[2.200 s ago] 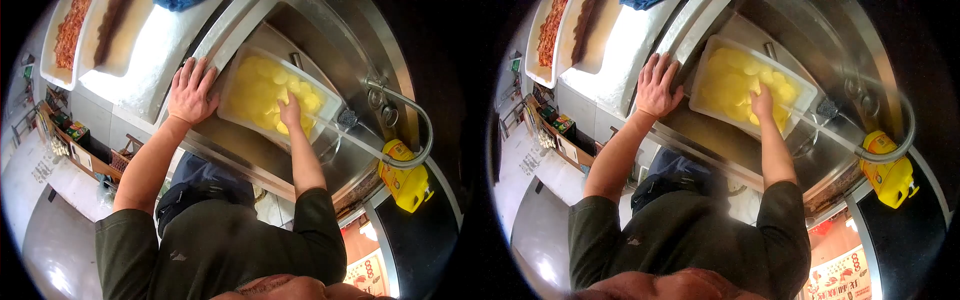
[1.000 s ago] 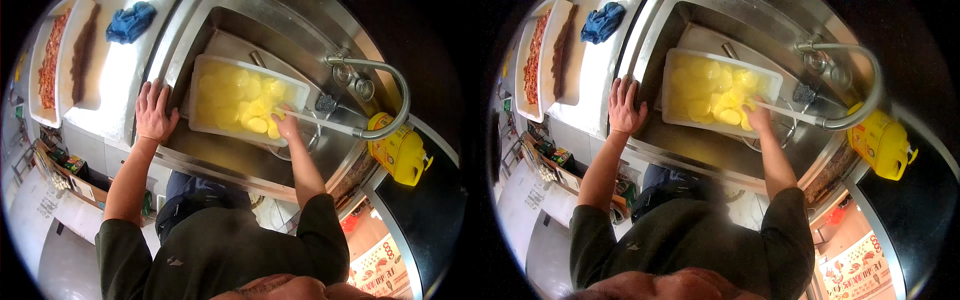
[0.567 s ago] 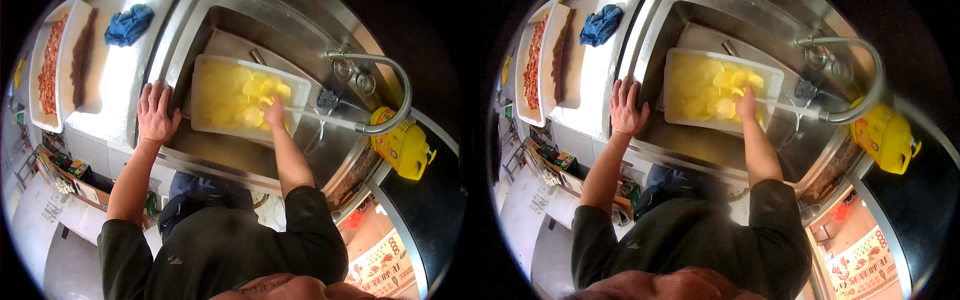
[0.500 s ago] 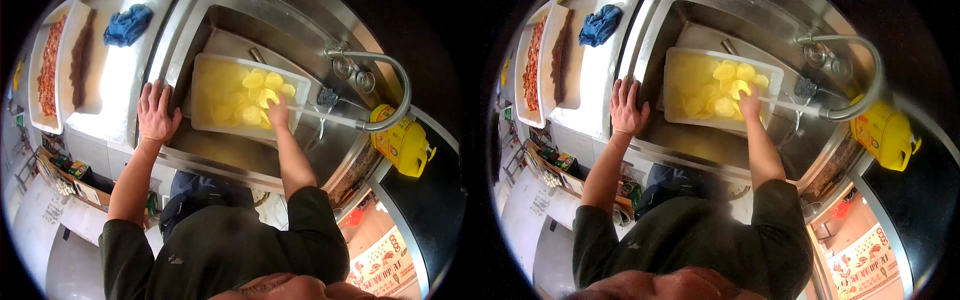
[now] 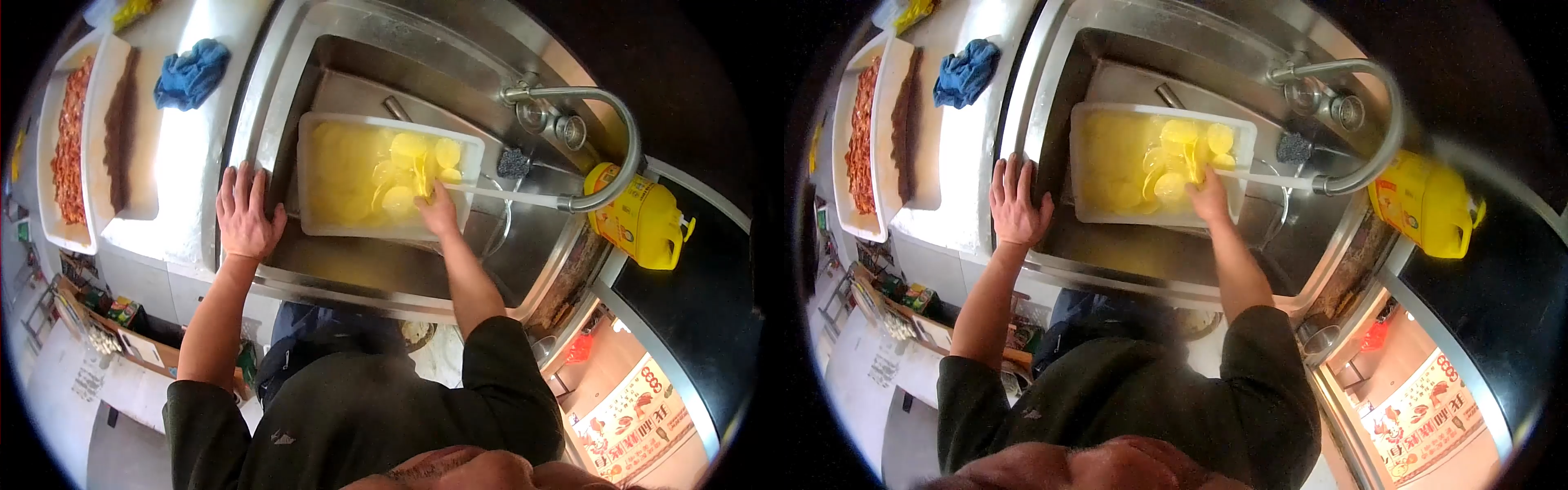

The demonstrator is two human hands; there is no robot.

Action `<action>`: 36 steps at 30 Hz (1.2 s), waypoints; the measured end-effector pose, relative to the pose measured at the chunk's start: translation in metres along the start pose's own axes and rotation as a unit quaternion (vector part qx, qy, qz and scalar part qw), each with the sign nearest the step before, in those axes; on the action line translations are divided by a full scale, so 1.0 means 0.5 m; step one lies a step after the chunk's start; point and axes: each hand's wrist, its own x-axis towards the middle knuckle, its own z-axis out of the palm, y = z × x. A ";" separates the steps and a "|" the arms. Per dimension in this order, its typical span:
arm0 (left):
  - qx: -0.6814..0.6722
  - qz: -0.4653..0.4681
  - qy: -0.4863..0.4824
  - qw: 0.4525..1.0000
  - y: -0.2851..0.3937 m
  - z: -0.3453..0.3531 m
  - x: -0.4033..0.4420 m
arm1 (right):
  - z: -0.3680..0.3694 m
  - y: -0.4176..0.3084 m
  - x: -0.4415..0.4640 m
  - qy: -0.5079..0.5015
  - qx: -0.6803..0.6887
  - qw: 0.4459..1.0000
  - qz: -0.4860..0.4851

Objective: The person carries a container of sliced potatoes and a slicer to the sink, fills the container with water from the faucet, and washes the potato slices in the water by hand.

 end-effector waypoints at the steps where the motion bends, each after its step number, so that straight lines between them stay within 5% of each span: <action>1: 0.003 0.002 0.005 1.000 0.002 -0.001 -0.001 | -0.045 -0.002 -0.003 -0.039 0.019 0.999 -0.007; 6: 0.003 -0.003 -0.010 1.000 0.002 -0.008 0.002 | -0.273 -0.014 0.006 -0.030 0.249 0.968 0.022; 8: 0.002 0.000 -0.007 1.000 0.003 -0.009 0.001 | -0.379 -0.042 0.044 -0.001 0.316 0.946 -0.074; 10: 0.005 0.002 -0.003 1.000 0.004 -0.007 0.002 | -0.454 -0.105 0.077 0.106 0.504 0.852 -0.094; 14: -0.009 0.000 -0.015 1.000 -0.001 -0.003 -0.004 | -0.543 -0.157 0.198 0.114 0.591 0.798 -0.028; 16: -0.006 -0.001 -0.012 1.000 -0.001 -0.003 -0.003 | -0.549 -0.200 0.154 0.172 0.212 0.938 -0.214; 18: -0.003 -0.006 -0.018 1.000 -0.003 0.000 -0.003 | -0.549 -0.203 0.177 0.195 0.012 0.937 -0.289; 20: -0.008 0.005 0.014 1.000 -0.002 0.003 -0.003 | -0.545 -0.169 0.260 0.204 0.039 0.942 -0.264; 23: -0.004 0.014 0.031 0.999 -0.001 0.006 0.001 | -0.560 -0.233 0.223 0.272 -0.133 0.896 -0.324; 26: 0.024 0.017 0.023 0.999 0.006 0.006 -0.002 | -0.535 -0.197 0.181 0.175 0.244 0.907 -0.294; 30: -0.007 0.051 0.031 0.998 0.030 -0.001 -0.004 | -0.454 -0.173 0.099 0.053 0.595 0.792 -0.123; 31: -0.071 0.077 0.025 0.994 0.037 0.006 -0.008 | -0.399 -0.154 0.054 0.050 0.605 0.794 -0.015; 32: -0.135 0.102 0.018 0.985 0.049 0.017 -0.014 | -0.311 -0.044 0.044 0.012 0.436 0.900 -0.001; 33: -0.161 0.137 -0.014 0.977 0.072 0.046 -0.026 | -0.227 -0.015 0.014 0.025 0.421 0.899 0.119; 34: -0.187 0.172 -0.048 0.966 0.105 0.082 -0.042 | -0.151 0.037 0.000 -0.035 0.257 0.956 0.135; 36: -0.202 0.031 -0.151 0.967 0.187 0.141 -0.043 | -0.065 0.019 -0.042 -0.005 0.106 0.987 0.124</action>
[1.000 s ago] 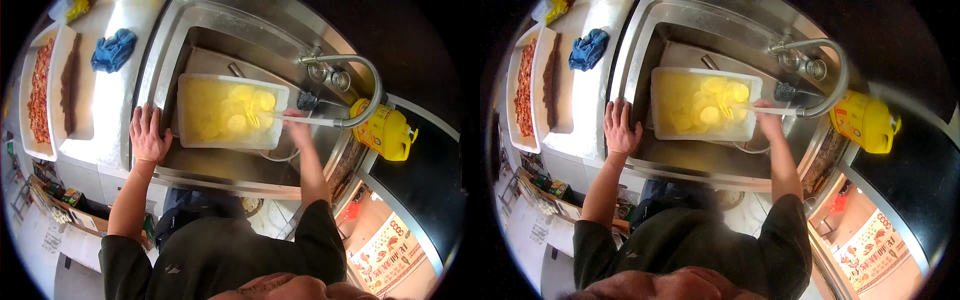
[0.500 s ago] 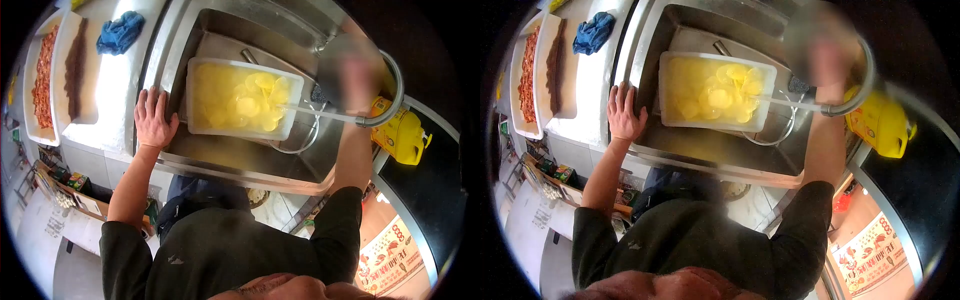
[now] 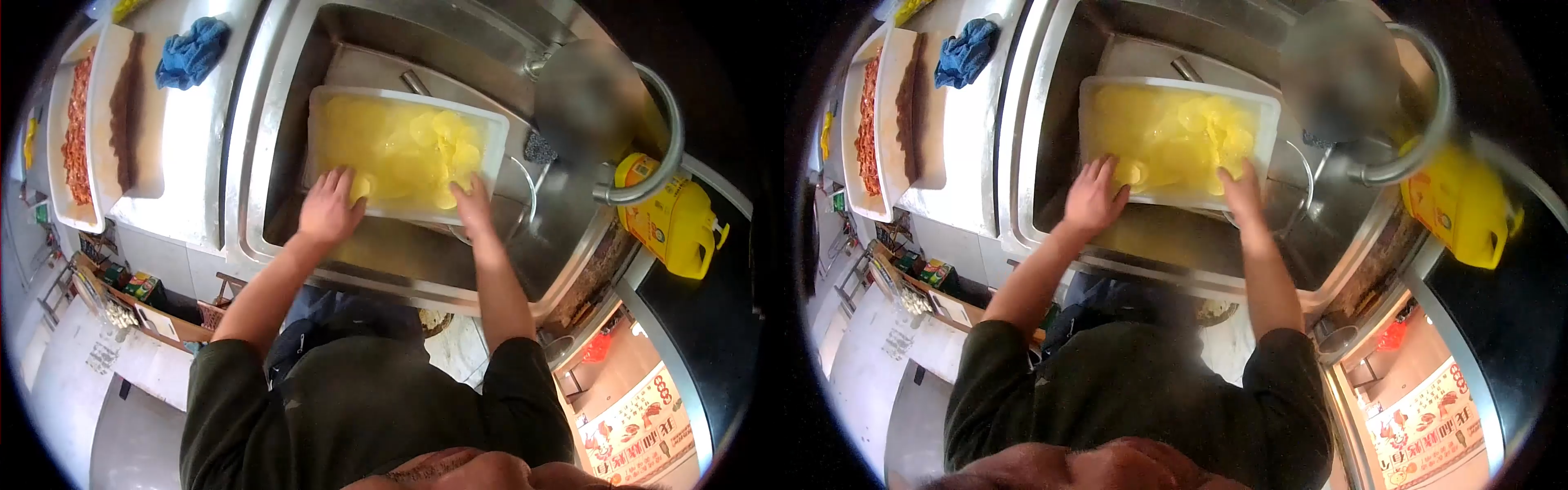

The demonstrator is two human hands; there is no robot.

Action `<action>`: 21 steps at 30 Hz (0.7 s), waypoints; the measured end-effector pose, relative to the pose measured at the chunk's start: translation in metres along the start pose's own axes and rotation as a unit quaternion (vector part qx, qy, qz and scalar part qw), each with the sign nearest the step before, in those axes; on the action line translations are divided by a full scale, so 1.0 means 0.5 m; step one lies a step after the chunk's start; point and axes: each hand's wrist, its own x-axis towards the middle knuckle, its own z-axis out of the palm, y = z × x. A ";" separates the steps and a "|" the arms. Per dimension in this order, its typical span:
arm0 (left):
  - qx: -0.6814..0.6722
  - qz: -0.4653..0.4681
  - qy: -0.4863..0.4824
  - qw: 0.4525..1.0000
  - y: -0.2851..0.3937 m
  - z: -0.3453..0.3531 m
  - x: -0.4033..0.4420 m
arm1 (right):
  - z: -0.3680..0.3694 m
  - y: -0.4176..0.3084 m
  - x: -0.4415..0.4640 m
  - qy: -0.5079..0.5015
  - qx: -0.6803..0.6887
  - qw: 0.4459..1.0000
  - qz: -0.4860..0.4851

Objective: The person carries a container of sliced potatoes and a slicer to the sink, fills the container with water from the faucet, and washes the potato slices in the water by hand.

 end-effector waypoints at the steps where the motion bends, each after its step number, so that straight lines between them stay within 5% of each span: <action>1: -0.013 -0.109 -0.011 0.994 -0.005 0.054 0.016 | 0.035 0.004 -0.001 0.006 -0.035 0.999 0.017; 2: -0.026 -0.217 -0.023 0.976 -0.013 0.095 0.042 | 0.067 0.010 0.000 0.012 -0.071 0.997 0.035; 5: -0.073 -0.352 -0.215 0.908 0.005 0.138 0.124 | 0.131 0.001 0.035 0.052 -0.093 0.993 0.051; 8: -0.020 -0.320 -0.215 0.923 0.049 0.138 0.166 | 0.167 -0.010 0.069 0.017 0.071 0.997 0.012; 11: 0.024 -0.310 -0.098 0.946 0.019 0.238 0.178 | 0.177 -0.014 0.070 -0.058 0.258 0.964 0.008; 19: -0.307 -0.238 -0.024 0.921 0.050 0.233 0.206 | 0.178 -0.041 0.078 -0.178 0.474 0.862 0.031; 21: -0.409 -0.254 -0.026 0.876 0.055 0.221 0.219 | 0.146 -0.048 0.059 -0.145 0.404 0.903 -0.037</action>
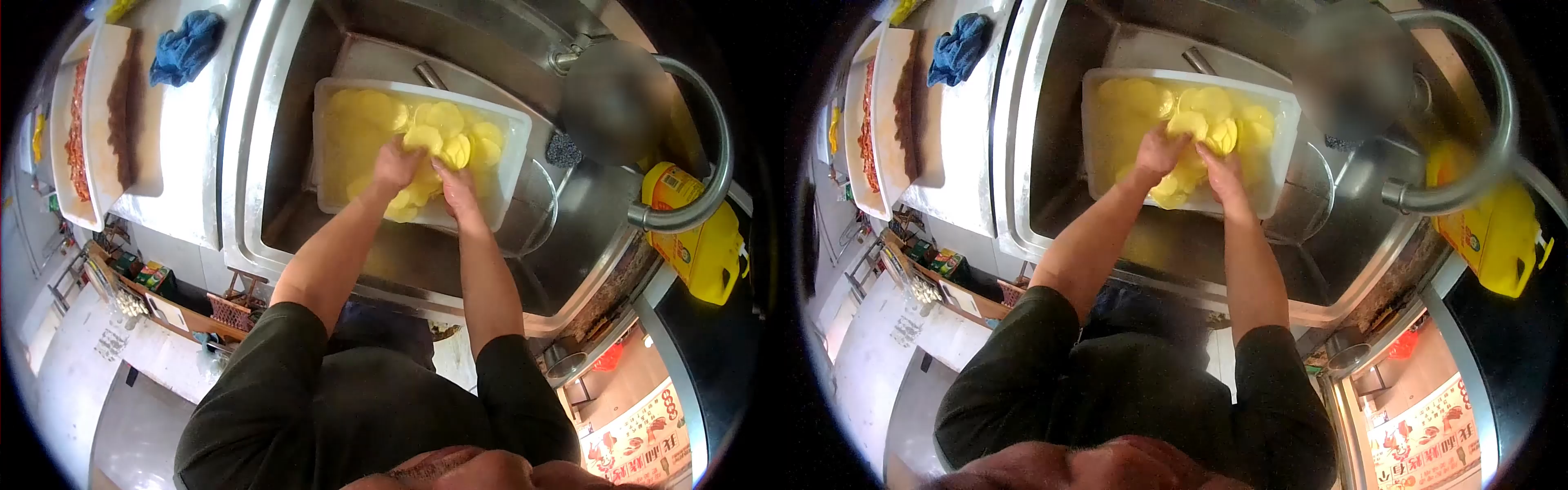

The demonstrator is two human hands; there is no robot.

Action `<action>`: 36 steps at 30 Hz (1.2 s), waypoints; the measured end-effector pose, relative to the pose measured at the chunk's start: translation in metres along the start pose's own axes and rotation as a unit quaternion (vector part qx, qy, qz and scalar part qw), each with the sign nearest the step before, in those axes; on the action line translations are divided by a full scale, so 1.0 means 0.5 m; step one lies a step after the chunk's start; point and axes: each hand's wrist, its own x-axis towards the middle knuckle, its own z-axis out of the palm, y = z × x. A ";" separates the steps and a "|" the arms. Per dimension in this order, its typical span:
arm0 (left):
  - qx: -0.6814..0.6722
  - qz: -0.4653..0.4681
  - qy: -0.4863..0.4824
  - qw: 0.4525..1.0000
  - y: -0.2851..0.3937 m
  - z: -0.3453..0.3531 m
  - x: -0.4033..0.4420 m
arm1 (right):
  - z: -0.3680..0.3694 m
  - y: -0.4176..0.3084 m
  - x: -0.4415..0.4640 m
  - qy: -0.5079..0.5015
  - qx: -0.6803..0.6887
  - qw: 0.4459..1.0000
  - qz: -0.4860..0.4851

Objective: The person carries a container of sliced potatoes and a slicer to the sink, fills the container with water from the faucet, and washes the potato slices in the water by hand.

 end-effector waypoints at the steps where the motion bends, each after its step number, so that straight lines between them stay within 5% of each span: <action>1: -0.042 -0.023 -0.003 0.999 0.017 -0.006 0.000 | -0.012 -0.012 -0.012 0.005 -0.048 0.998 -0.031; 5: -0.117 -0.082 0.015 0.990 0.008 -0.021 0.005 | -0.034 -0.067 -0.054 0.041 -0.121 0.991 -0.034; 7: -0.225 -0.083 -0.064 0.969 -0.005 -0.028 0.004 | -0.024 -0.110 -0.085 0.087 -0.160 0.983 0.001; 11: -0.288 -0.055 -0.107 0.950 0.025 -0.022 -0.052 | -0.011 -0.084 -0.077 0.108 0.000 0.992 0.060; 13: -0.324 -0.036 -0.167 0.931 0.037 -0.020 -0.064 | -0.008 -0.069 -0.078 0.078 -0.123 0.989 0.023; 15: -0.285 -0.032 -0.146 0.947 -0.020 0.005 -0.027 | 0.014 -0.078 -0.090 0.092 -0.278 0.956 0.001; 19: -0.204 -0.065 -0.136 0.967 0.000 0.003 -0.040 | 0.024 -0.060 -0.101 0.197 -0.178 0.962 -0.057; 20: -0.176 -0.071 -0.134 0.973 -0.008 0.007 -0.034 | 0.008 -0.041 -0.089 0.200 -0.247 0.948 -0.020; 24: -0.126 -0.126 -0.111 0.978 0.030 -0.018 -0.046 | 0.044 -0.106 -0.131 0.101 -0.305 0.945 -0.067; 29: -0.270 -0.082 -0.183 0.942 0.035 -0.020 -0.061 | 0.040 -0.077 -0.106 0.087 -0.231 0.966 -0.081; 33: -0.251 -0.026 -0.227 0.941 0.005 -0.014 -0.059 | 0.018 -0.058 -0.069 0.134 -0.192 0.972 0.005; 36: -0.147 -0.151 -0.149 0.966 0.023 0.002 -0.054 | 0.007 -0.059 -0.058 0.145 -0.178 0.972 0.059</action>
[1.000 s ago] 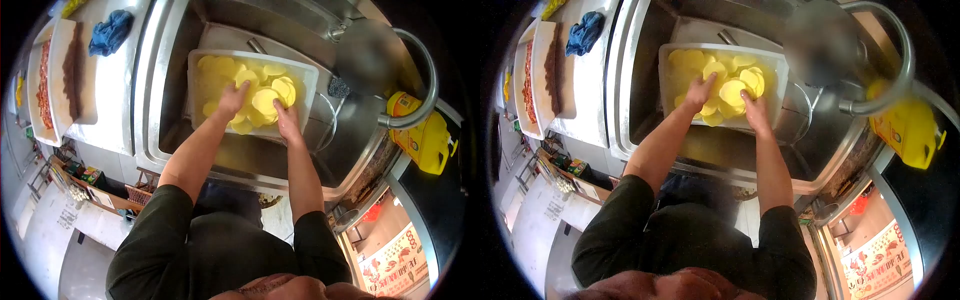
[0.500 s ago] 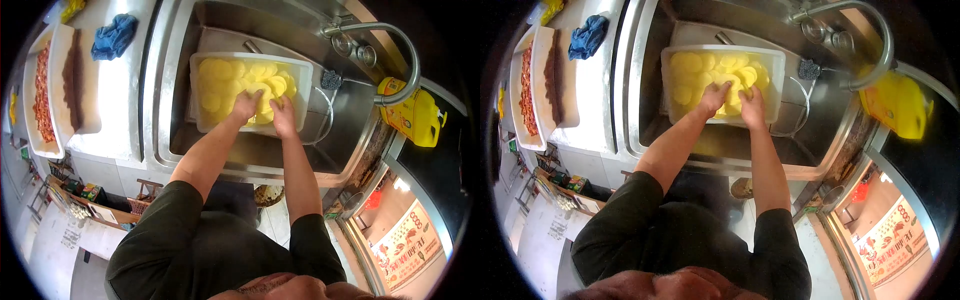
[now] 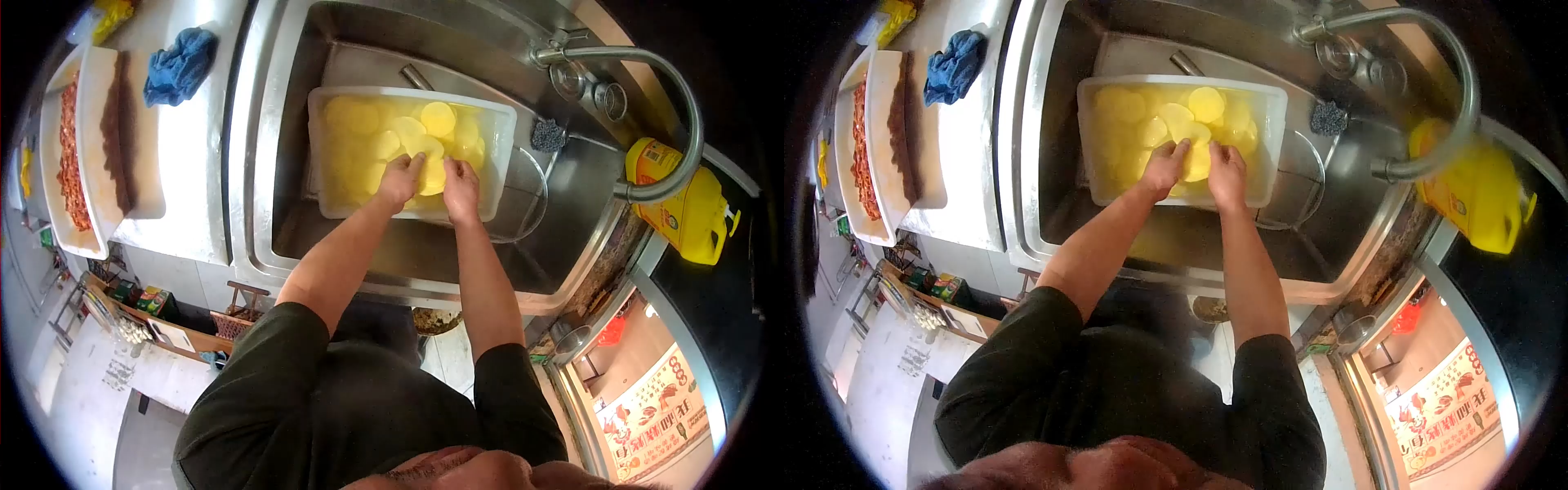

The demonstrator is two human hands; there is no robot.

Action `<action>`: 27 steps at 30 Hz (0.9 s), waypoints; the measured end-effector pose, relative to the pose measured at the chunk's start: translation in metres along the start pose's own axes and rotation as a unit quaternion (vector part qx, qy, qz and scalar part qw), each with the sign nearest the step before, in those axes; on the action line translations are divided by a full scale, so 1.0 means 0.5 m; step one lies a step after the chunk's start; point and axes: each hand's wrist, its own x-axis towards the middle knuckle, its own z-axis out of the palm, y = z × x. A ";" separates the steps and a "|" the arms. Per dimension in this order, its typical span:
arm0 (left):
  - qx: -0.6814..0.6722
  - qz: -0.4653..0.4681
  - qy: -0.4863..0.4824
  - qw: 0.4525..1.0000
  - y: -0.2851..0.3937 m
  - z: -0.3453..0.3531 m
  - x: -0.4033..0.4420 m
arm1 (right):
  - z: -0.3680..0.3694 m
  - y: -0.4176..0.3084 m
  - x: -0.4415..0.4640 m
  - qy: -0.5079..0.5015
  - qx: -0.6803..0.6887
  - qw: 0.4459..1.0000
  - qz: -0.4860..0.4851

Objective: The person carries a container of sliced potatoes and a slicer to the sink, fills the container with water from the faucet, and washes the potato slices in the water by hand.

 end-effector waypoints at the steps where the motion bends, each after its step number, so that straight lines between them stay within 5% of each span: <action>1: -0.005 -0.008 -0.005 1.000 -0.002 -0.001 0.013 | 0.004 -0.006 0.000 -0.019 -0.001 0.999 -0.040; 3: -0.018 -0.030 -0.013 0.999 -0.012 -0.006 0.023 | 0.007 -0.011 -0.020 -0.057 -0.003 0.992 -0.111; 6: -0.164 0.062 -0.038 0.984 -0.016 0.008 -0.003 | -0.008 -0.040 -0.028 -0.099 0.001 0.994 -0.046; 9: -0.171 0.093 -0.135 0.972 -0.025 -0.012 0.015 | -0.016 -0.020 -0.007 -0.113 0.093 0.989 -0.023; 15: 0.028 0.019 -0.035 0.999 0.001 0.014 0.009 | -0.014 -0.013 0.008 -0.024 0.040 0.999 -0.010; 21: -0.171 0.071 -0.064 0.981 -0.012 0.027 -0.004 | -0.022 0.000 0.015 -0.039 0.043 0.997 -0.045; 27: -0.039 0.052 -0.034 0.997 -0.025 0.024 0.020 | 0.014 0.002 0.008 0.015 0.098 0.989 -0.109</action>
